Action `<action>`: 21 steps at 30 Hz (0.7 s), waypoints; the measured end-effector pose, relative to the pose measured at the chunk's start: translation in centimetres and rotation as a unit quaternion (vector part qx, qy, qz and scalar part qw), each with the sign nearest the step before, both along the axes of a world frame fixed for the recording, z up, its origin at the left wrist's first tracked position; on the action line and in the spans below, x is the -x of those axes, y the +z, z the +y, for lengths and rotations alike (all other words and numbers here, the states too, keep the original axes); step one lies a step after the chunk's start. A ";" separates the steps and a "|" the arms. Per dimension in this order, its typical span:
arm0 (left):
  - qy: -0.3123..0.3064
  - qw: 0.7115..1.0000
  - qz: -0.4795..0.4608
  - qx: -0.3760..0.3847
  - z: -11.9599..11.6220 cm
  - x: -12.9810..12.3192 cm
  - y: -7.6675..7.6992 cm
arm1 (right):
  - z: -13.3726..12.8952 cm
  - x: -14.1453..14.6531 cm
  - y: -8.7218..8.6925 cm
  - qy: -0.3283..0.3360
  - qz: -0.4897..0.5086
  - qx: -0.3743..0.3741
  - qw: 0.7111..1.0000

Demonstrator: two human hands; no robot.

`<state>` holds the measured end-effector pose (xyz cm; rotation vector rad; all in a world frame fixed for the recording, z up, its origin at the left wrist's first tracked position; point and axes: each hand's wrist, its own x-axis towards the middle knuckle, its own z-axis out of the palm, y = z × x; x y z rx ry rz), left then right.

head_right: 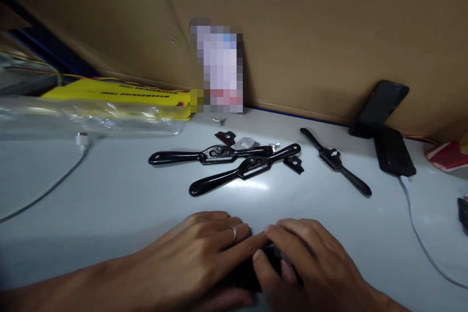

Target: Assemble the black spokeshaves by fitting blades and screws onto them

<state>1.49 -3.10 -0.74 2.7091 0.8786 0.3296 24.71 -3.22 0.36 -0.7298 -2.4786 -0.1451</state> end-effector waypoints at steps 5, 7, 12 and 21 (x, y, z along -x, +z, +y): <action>0.002 1.000 -0.006 -0.005 -0.1 -0.1 -0.2 | -0.8 0.5 -0.9 -0.035 0.067 0.077 0.994; -0.001 1.000 -0.007 -0.008 0.0 -0.1 -0.1 | -1.0 0.4 -1.1 -0.047 0.069 0.117 0.990; 0.000 1.000 0.001 -0.008 0.0 0.0 0.0 | -0.8 -0.3 -1.0 -0.041 0.066 0.117 0.990; 0.009 1.000 0.005 0.018 0.0 0.1 -0.2 | -0.2 -0.4 0.3 -0.022 0.017 0.077 0.997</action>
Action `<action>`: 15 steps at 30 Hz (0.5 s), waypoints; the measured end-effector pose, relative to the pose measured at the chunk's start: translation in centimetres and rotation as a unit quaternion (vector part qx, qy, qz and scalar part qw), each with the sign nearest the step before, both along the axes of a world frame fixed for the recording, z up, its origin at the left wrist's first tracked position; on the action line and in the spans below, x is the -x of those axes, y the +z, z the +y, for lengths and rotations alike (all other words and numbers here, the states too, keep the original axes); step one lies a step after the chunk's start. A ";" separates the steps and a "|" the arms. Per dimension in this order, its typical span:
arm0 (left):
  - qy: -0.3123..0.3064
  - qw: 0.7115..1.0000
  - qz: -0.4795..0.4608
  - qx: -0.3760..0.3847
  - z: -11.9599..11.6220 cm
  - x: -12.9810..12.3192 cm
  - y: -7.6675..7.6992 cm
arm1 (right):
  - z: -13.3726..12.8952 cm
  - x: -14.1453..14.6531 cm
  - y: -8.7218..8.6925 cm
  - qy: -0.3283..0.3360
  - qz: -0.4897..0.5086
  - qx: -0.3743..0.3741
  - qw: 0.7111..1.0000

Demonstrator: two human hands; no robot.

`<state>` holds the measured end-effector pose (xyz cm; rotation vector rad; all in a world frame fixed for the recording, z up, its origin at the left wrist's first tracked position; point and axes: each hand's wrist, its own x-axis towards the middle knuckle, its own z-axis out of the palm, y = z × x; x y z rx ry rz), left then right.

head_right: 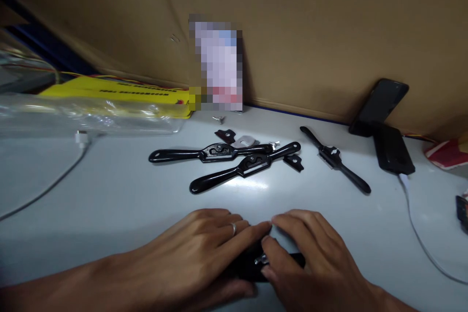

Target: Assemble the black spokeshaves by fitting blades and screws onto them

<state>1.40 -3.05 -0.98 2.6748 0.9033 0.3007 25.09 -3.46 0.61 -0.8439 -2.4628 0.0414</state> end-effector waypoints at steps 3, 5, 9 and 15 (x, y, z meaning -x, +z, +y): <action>0.000 1.000 -0.015 0.011 0.0 0.0 0.1 | -0.1 0.0 -0.3 0.001 -0.003 -0.009 1.000; 0.003 1.000 -0.025 0.009 0.1 0.0 0.2 | -0.2 0.0 -0.5 0.014 0.000 -0.013 1.000; 0.001 1.000 -0.027 0.000 0.1 0.0 0.3 | -0.3 0.0 -0.5 0.010 -0.012 0.020 1.000; -0.003 1.000 -0.010 -0.007 0.2 -0.2 0.5 | -0.2 0.2 -0.4 0.045 -0.017 -0.012 0.999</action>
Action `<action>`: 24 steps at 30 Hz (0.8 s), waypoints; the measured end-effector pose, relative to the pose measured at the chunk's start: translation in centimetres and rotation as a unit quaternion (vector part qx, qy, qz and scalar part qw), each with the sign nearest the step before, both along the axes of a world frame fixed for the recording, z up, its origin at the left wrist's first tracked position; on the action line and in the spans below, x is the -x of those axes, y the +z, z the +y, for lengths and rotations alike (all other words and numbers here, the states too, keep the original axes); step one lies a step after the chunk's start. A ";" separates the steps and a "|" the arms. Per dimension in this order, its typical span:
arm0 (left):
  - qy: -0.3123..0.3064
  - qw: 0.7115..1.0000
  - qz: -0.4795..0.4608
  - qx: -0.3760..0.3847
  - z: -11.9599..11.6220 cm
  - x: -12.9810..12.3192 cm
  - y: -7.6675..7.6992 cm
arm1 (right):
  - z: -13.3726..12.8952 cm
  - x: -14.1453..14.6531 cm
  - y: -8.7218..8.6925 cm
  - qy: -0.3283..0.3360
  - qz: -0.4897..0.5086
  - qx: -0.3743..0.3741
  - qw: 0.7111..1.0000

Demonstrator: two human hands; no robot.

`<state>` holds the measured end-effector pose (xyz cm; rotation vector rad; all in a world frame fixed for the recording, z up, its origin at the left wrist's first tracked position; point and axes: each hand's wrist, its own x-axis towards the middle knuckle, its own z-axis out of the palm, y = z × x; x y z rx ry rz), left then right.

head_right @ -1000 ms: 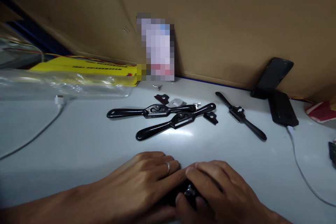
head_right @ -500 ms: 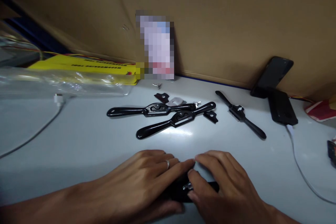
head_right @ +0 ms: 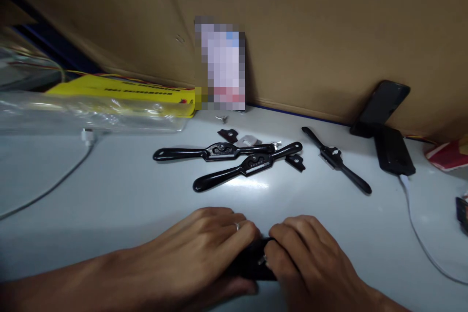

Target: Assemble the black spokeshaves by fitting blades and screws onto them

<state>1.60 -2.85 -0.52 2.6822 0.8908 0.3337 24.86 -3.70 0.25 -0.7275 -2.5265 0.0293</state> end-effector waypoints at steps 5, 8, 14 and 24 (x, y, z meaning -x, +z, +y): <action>0.001 1.000 0.002 0.007 0.0 0.0 0.0 | 0.2 0.1 0.8 -0.016 0.022 0.012 1.000; 0.001 1.000 0.013 0.010 0.0 0.0 0.2 | 1.5 -0.4 0.6 -0.048 0.034 0.006 0.998; 0.006 1.000 0.003 0.021 -0.1 0.0 0.1 | 4.6 -2.1 -0.3 -0.168 -0.001 0.005 0.986; 0.009 1.000 0.002 -0.005 -0.2 0.0 -0.3 | 0.9 -0.2 -0.1 -0.043 -0.004 0.203 0.978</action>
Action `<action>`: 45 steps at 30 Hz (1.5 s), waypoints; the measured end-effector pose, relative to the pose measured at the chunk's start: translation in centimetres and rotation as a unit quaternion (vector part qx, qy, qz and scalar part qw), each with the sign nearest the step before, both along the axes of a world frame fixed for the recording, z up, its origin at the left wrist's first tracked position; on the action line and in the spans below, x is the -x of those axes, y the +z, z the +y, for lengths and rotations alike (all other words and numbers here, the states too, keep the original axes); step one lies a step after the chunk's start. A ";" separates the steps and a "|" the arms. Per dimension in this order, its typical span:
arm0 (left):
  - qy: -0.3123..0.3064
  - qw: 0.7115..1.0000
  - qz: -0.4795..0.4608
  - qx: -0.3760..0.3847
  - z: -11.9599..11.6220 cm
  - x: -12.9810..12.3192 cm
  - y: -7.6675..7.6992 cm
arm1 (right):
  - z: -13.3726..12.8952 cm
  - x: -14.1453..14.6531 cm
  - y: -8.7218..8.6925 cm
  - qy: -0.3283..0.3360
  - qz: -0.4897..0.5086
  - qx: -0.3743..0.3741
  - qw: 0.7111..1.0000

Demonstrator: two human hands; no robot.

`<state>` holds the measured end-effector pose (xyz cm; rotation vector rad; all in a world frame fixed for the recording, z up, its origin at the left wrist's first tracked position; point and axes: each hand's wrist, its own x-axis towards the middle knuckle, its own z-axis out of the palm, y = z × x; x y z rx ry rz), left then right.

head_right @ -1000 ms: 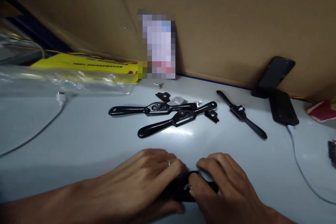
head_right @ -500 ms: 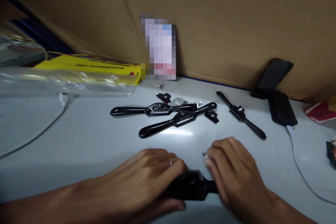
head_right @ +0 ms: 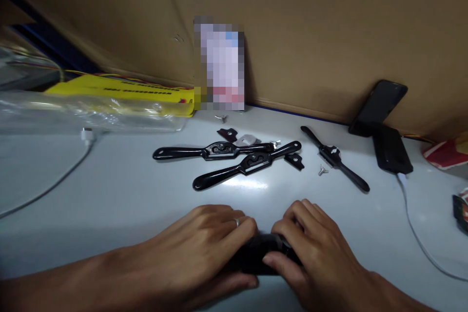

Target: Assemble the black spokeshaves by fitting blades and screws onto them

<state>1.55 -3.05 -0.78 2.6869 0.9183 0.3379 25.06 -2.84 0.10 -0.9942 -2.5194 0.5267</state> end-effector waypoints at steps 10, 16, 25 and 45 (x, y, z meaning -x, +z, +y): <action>0.009 0.999 -0.002 -0.041 0.1 -0.2 -0.2 | 3.3 -1.3 1.1 -0.192 0.075 0.119 0.971; 0.002 0.999 -0.011 -0.048 0.1 -0.2 -0.1 | 5.4 -2.7 0.4 -0.207 0.026 -0.030 0.978; 0.164 0.982 0.079 -0.055 2.4 0.7 0.5 | 9.1 -8.4 1.6 -0.323 -0.278 -0.088 0.900; 0.176 0.963 -0.040 -0.200 4.7 2.2 0.3 | 10.2 -10.0 3.1 -0.240 -0.123 0.084 0.959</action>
